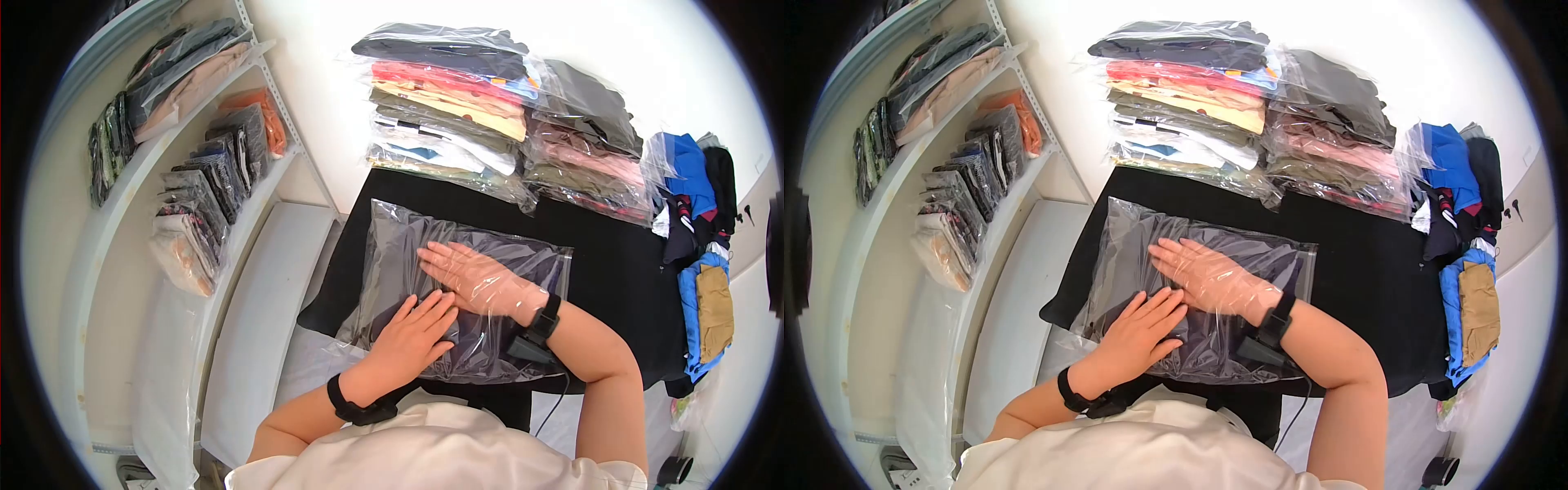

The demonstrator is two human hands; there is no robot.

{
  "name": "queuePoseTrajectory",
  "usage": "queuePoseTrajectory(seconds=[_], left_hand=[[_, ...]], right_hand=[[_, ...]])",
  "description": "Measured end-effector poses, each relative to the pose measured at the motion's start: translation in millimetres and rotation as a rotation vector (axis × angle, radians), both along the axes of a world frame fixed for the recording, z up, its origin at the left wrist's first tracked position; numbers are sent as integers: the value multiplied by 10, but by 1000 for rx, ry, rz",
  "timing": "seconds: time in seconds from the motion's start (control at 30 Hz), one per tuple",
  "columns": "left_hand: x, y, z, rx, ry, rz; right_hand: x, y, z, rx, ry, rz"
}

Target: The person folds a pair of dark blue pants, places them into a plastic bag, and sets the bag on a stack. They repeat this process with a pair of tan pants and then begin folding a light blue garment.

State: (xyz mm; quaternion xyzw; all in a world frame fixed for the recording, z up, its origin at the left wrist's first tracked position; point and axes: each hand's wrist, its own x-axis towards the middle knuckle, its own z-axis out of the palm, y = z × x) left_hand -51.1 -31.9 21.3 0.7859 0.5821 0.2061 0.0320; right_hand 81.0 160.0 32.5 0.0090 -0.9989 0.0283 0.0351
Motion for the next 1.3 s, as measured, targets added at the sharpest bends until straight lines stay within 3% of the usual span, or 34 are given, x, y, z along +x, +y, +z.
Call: queuePoseTrajectory(seconds=[0.1,0.33,0.43,0.5,0.6,0.67,0.77,0.83,0.87,0.93,0.97,1.03,1.17,1.3], left_hand=[[-48,1,-53,1,-133,-18],[-115,6,65,29,-324,-104],[-173,23,71,29,-277,-136],[-152,5,171,0,-166,23],[-298,12,65,-27,-80,33],[-341,30,43,-24,-73,56],[-264,36,104,53,3,51],[-87,5,258,35,3,37],[15,-16,315,23,-50,-48],[243,-29,301,-22,-97,-196],[355,-18,225,-19,-101,-190],[507,11,33,-7,21,-360],[381,79,-115,150,100,-276],[46,78,79,334,-175,-113]], right_hand=[[-109,84,-99,65,22,-20],[-298,22,-98,94,45,-353],[-201,121,-211,31,120,-375],[-78,199,-289,-68,205,-219],[472,124,-81,-221,271,-117],[908,125,-102,-376,372,-170],[1399,-123,110,-345,782,-855],[1659,-115,-53,-506,800,-1142],[1705,-130,-135,-505,797,-1151],[1750,-146,-229,-1063,740,-1185],[1735,-139,-197,-1060,734,-1180],[1593,-88,-111,-1391,559,-1230],[1452,196,-241,-1410,468,-1180],[1108,259,-80,-1292,633,-968]])
